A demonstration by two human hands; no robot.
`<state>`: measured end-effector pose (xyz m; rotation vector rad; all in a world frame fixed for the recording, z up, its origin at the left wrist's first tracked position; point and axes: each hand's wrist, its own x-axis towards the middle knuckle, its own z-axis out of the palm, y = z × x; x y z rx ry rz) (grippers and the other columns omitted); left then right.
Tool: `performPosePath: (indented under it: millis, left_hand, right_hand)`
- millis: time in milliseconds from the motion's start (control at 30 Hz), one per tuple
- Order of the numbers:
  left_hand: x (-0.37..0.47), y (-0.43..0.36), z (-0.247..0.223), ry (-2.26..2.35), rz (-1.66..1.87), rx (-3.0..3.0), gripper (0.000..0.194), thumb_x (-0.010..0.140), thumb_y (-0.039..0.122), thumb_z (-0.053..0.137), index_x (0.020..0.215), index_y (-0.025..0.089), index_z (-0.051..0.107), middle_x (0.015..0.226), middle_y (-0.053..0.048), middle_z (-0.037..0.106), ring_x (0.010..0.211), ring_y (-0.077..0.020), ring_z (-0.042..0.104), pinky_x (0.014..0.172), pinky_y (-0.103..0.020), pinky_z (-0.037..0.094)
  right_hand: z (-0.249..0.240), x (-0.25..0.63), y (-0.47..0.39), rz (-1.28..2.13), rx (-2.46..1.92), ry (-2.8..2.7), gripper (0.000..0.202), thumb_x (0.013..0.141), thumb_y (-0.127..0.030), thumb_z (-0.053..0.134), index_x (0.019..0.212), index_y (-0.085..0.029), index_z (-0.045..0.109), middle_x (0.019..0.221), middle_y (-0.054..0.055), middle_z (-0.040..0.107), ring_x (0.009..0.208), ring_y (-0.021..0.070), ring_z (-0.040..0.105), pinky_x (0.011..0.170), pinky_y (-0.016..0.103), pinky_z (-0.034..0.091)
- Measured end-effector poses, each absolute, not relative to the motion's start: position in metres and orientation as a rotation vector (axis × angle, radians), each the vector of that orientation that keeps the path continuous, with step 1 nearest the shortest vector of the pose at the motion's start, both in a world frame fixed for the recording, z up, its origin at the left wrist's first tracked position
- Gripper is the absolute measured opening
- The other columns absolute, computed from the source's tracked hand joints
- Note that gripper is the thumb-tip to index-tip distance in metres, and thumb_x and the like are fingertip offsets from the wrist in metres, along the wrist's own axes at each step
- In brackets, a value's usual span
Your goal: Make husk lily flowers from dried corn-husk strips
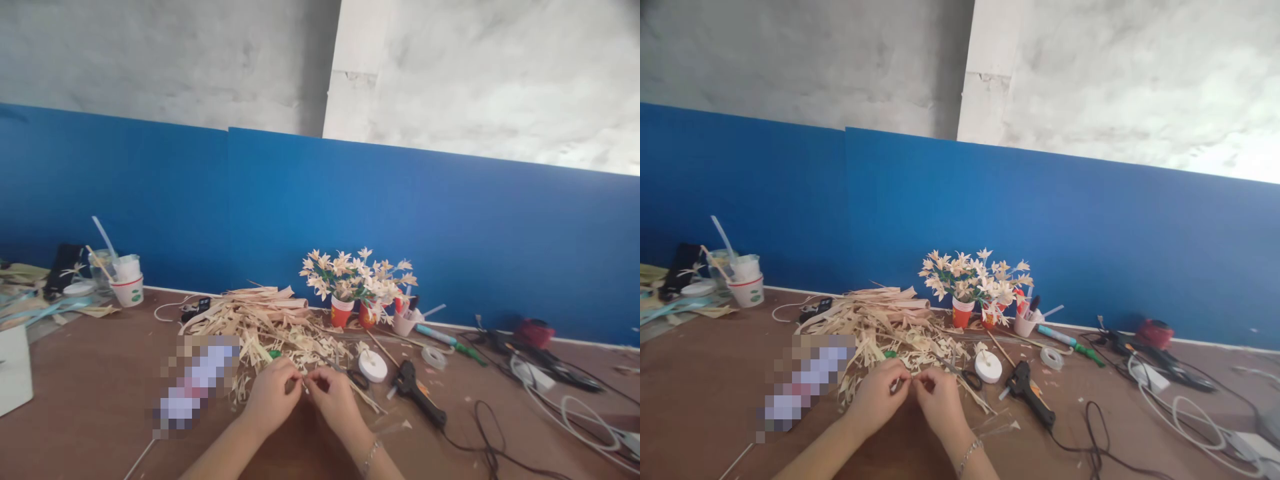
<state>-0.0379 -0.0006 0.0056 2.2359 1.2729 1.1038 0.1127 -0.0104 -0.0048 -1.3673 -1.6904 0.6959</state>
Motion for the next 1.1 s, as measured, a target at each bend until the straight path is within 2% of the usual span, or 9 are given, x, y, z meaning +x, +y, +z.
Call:
performPosePath:
  millis: [233, 400, 533, 633, 700, 867, 1000, 1100]
  left_hand:
    - [-0.037, 0.004, 0.0, 1.244, 1.065, 2.021, 0.01, 0.066, 0.013, 0.044, 0.062, 0.019, 0.051, 0.068, 0.0, 0.052, 0.068, -0.0161, 0.048, 0.064, -0.026, 0.035]
    - [-0.037, 0.009, -0.004, 1.069, 0.911, 1.672, 0.014, 0.069, 0.02, 0.034, 0.055, 0.02, 0.038, 0.056, 0.004, 0.038, 0.06, -0.0138, 0.04, 0.058, -0.025, 0.032]
    - [-0.038, 0.009, -0.001, 1.047, 0.951, 1.641, 0.02, 0.075, 0.031, 0.039, 0.059, 0.019, 0.043, 0.058, 0.004, 0.04, 0.061, -0.0133, 0.04, 0.059, -0.024, 0.032]
    - [-0.037, 0.008, 0.003, 1.053, 1.015, 1.722, 0.02, 0.073, 0.034, 0.048, 0.061, 0.018, 0.048, 0.061, 0.004, 0.045, 0.063, -0.0133, 0.042, 0.062, -0.024, 0.033]
    - [-0.037, 0.008, 0.004, 1.046, 1.026, 1.702, 0.021, 0.073, 0.033, 0.048, 0.059, 0.018, 0.048, 0.059, 0.004, 0.045, 0.062, -0.0127, 0.042, 0.061, -0.024, 0.033]
    - [-0.035, 0.008, 0.002, 1.046, 0.849, 1.46, 0.029, 0.075, 0.038, 0.039, 0.052, 0.02, 0.041, 0.048, 0.005, 0.04, 0.047, -0.0104, 0.037, 0.046, -0.023, 0.025]
    - [-0.036, 0.008, 0.004, 1.07, 0.936, 1.507, 0.033, 0.076, 0.046, 0.041, 0.058, 0.019, 0.045, 0.052, 0.005, 0.043, 0.049, -0.0105, 0.039, 0.048, -0.023, 0.029]
    - [-0.036, 0.008, 0.006, 1.058, 0.985, 1.605, 0.03, 0.074, 0.044, 0.048, 0.057, 0.019, 0.045, 0.051, 0.006, 0.04, 0.051, -0.0103, 0.038, 0.051, -0.023, 0.03]
  right_hand:
    - [0.002, 0.114, -0.018, 0.376, -1.337, -1.939, 0.014, 0.074, -0.012, 0.049, 0.071, -0.018, 0.061, 0.067, 0.002, 0.06, 0.06, 0.0136, 0.052, 0.057, 0.022, 0.036]
    - [0.001, 0.112, -0.017, 0.435, -1.326, -1.907, 0.014, 0.073, -0.009, 0.047, 0.072, -0.017, 0.058, 0.067, 0.0, 0.059, 0.059, 0.0125, 0.051, 0.057, 0.021, 0.036]
    - [0.0, 0.111, -0.016, 0.531, -1.309, -1.834, 0.013, 0.075, -0.012, 0.047, 0.071, -0.017, 0.059, 0.065, 0.0, 0.059, 0.058, 0.0122, 0.051, 0.056, 0.02, 0.037]
    - [0.0, 0.112, -0.016, 0.546, -1.295, -1.803, 0.012, 0.075, -0.014, 0.048, 0.07, -0.017, 0.058, 0.063, 0.0, 0.059, 0.058, 0.0125, 0.051, 0.055, 0.021, 0.037]
    - [-0.001, 0.112, -0.015, 0.543, -1.286, -1.802, 0.012, 0.075, -0.013, 0.048, 0.07, -0.017, 0.058, 0.063, 0.0, 0.059, 0.058, 0.0126, 0.052, 0.056, 0.021, 0.038]
    - [-0.003, 0.113, -0.014, 0.537, -1.274, -1.795, 0.012, 0.074, -0.012, 0.047, 0.072, -0.016, 0.058, 0.065, 0.001, 0.06, 0.059, 0.0129, 0.053, 0.057, 0.021, 0.04]
    - [-0.003, 0.113, -0.014, 0.55, -1.282, -1.78, 0.012, 0.074, -0.012, 0.048, 0.071, -0.016, 0.058, 0.065, 0.001, 0.061, 0.059, 0.013, 0.053, 0.056, 0.021, 0.04]
    - [-0.004, 0.113, -0.013, 0.543, -1.272, -1.793, 0.012, 0.075, -0.013, 0.048, 0.071, -0.017, 0.058, 0.064, 0.0, 0.06, 0.058, 0.0129, 0.053, 0.055, 0.021, 0.039]
